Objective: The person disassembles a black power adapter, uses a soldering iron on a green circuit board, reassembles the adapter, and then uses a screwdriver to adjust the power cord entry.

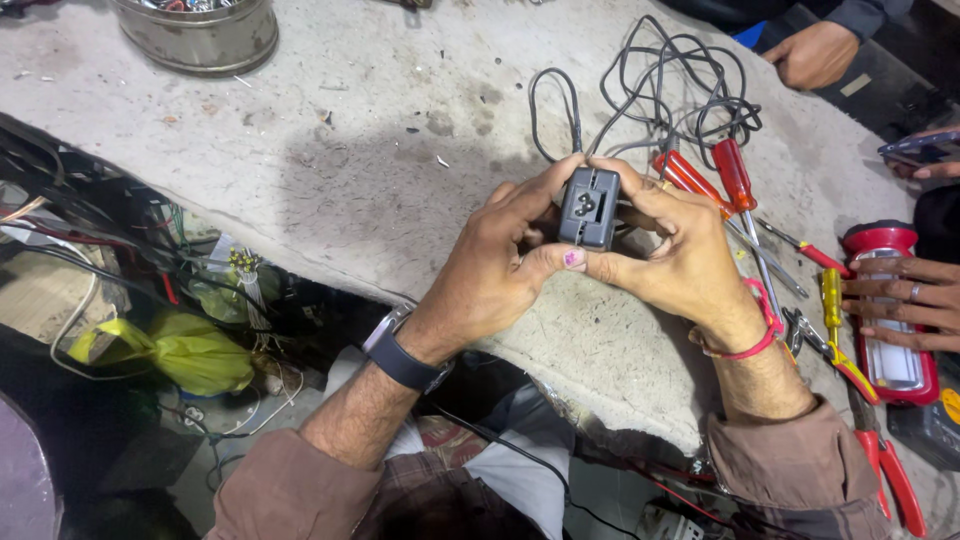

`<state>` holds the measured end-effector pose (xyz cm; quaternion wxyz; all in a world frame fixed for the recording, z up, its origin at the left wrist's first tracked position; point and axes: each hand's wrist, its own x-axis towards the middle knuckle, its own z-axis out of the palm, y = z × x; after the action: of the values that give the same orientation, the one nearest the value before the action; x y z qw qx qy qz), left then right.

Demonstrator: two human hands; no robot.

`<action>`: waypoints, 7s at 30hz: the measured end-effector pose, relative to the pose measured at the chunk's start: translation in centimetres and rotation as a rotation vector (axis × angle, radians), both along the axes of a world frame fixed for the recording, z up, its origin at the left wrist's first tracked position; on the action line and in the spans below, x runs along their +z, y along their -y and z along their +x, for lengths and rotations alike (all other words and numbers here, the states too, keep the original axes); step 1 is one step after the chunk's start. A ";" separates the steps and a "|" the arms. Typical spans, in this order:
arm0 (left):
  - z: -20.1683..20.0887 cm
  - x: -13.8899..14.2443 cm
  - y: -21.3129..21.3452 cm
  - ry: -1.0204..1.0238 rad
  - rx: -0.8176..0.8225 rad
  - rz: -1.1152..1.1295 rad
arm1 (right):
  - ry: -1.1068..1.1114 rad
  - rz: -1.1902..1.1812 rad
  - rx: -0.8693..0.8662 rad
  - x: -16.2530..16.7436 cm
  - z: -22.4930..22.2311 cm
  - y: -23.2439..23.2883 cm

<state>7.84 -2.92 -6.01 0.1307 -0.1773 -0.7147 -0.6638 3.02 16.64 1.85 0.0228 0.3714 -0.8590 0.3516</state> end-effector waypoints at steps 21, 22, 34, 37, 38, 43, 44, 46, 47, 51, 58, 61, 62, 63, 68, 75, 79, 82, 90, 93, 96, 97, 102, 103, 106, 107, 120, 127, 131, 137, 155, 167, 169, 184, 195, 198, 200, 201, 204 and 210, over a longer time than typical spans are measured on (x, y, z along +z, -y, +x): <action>0.0 -0.5 -0.1 -0.043 -0.083 0.183 | 0.066 0.122 0.018 -0.2 -0.7 -0.8; 0.0 -0.5 -0.1 -0.044 -0.046 0.152 | 0.107 0.136 -0.016 -0.3 -0.7 -0.8; -0.7 3.4 -2.4 -0.191 0.328 -0.106 | 0.467 -0.149 0.019 -1.5 -3.8 -3.6; -0.7 3.4 -2.2 -0.191 0.308 -0.076 | 0.485 -0.145 0.044 -1.4 -4.1 -3.9; -0.8 3.3 -2.1 -0.195 0.299 -0.056 | 0.452 -0.138 0.079 -1.4 -4.1 -3.9; -0.9 2.1 -2.0 -0.131 0.233 0.017 | 0.280 -0.140 0.133 -0.9 -2.9 -2.5; -1.0 1.9 -1.9 -0.092 0.193 0.056 | 0.242 -0.129 0.122 -0.8 -2.6 -2.1; -1.0 1.6 -1.9 -0.016 0.115 0.135 | 0.165 -0.109 0.101 -0.4 -2.1 -1.6; -1.1 1.4 -1.8 -0.027 0.078 0.158 | 0.172 -0.101 0.107 -0.2 -2.0 -1.4; -0.9 0.8 -1.7 -0.070 -0.011 0.216 | 0.163 0.004 0.049 0.6 -1.4 -1.2; -0.6 0.7 -1.7 -0.055 -0.025 0.243 | 0.089 -0.031 0.030 1.0 -1.1 -1.2; -0.5 0.8 -1.7 -0.072 -0.058 0.283 | 0.060 0.000 0.058 1.3 -1.2 -1.3; -0.4 0.8 -1.7 -0.059 -0.057 0.279 | 0.077 0.008 0.059 1.3 -1.2 -1.3; -0.4 0.8 -1.7 -0.045 -0.056 0.276 | 0.096 0.017 0.060 1.3 -1.1 -1.3; -0.3 0.7 -1.7 -0.040 -0.050 0.273 | 0.030 0.047 0.098 1.2 -1.0 -1.5; -0.2 0.9 -1.3 -0.055 -0.054 0.232 | 0.072 0.024 0.102 0.6 -1.5 -1.5; -0.1 0.9 -1.3 -0.034 -0.063 0.216 | 0.119 0.000 0.142 0.2 -1.6 -1.5; -0.3 0.7 -1.3 -0.036 -0.099 0.297 | 0.253 -0.063 0.130 0.1 -1.5 -1.5; -0.1 -0.1 -1.3 -0.194 0.000 0.176 | 0.169 0.084 0.083 0.2 -1.5 -1.4; -0.2 -0.3 -1.3 -0.186 0.046 0.158 | 0.056 0.134 0.074 -0.1 -1.5 -1.2; -0.1 -0.3 -1.3 -0.187 0.065 0.158 | -0.064 0.123 0.121 -0.5 -1.3 -1.1; -0.1 -0.3 -1.2 -0.193 0.071 0.154 | -0.095 0.109 0.145 -0.6 -1.3 -1.1; 0.0 -0.4 -1.2 -0.184 0.002 0.200 | 0.158 0.074 0.101 -0.5 -1.6 -1.2; 0.0 -0.4 -1.2 -0.172 -0.019 0.216 | 0.171 0.052 0.138 -0.5 -1.6 -1.2; -0.1 -0.5 -1.3 -0.172 0.018 0.219 | -0.077 0.133 0.138 -0.7 -1.4 -1.0; -0.1 -0.6 -1.3 -0.157 0.006 0.239 | -0.083 0.141 0.117 -0.9 -1.3 -0.8; 0.8 0.1 0.7 -0.019 -0.095 0.276 | 0.011 0.080 0.026 -0.8 0.3 0.4; 1.0 -0.1 1.0 -0.128 -0.038 0.133 | -0.097 0.155 0.085 0.2 0.6 0.5; 0.9 -0.3 1.2 -0.109 -0.004 0.148 | 0.023 0.048 0.012 -0.4 0.9 0.6; 0.6 -0.2 1.6 -0.117 -0.054 0.187 | 0.025 0.100 -0.023 -0.4 0.6 0.7; 0.7 -0.6 1.9 -0.127 -0.166 0.242 | -0.169 0.128 0.177 -0.5 0.1 0.1; 0.8 -0.4 1.7 -0.132 -0.112 0.198 | -0.133 0.122 0.057 -0.9 0.5 0.4; 0.8 -0.4 1.8 -0.122 -0.112 0.191 | -0.085 0.112 0.041 -0.8 0.5 0.4; 1.4 -0.4 1.6 -0.103 -0.153 0.266 | -0.145 0.154 0.152 -0.9 0.4 0.3; 1.1 -0.3 1.6 -0.040 -0.187 0.213 | -0.115 0.113 0.074 -1.1 0.6 0.4; 1.0 -0.4 1.6 -0.036 -0.228 0.256 | -0.126 0.102 0.043 -1.1 0.7 0.5; 0.9 -0.5 1.7 -0.021 -0.245 0.278 | -0.107 0.118 0.011 -1.1 0.7 0.6; 0.9 -0.6 1.7 -0.013 -0.249 0.285 | -0.092 0.136 -0.005 -1.1 0.7 0.7; 1.0 -0.7 1.6 0.009 -0.260 0.316 | -0.030 0.190 -0.033 -1.0 0.7 0.7; 1.2 -0.6 1.5 -0.015 -0.259 0.360 | 0.010 0.281 -0.027 0.1 0.8 0.7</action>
<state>9.02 -4.43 -6.61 0.0793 -0.2463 -0.5548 -0.7907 3.85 15.90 1.94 -0.0287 0.3576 -0.9048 0.2295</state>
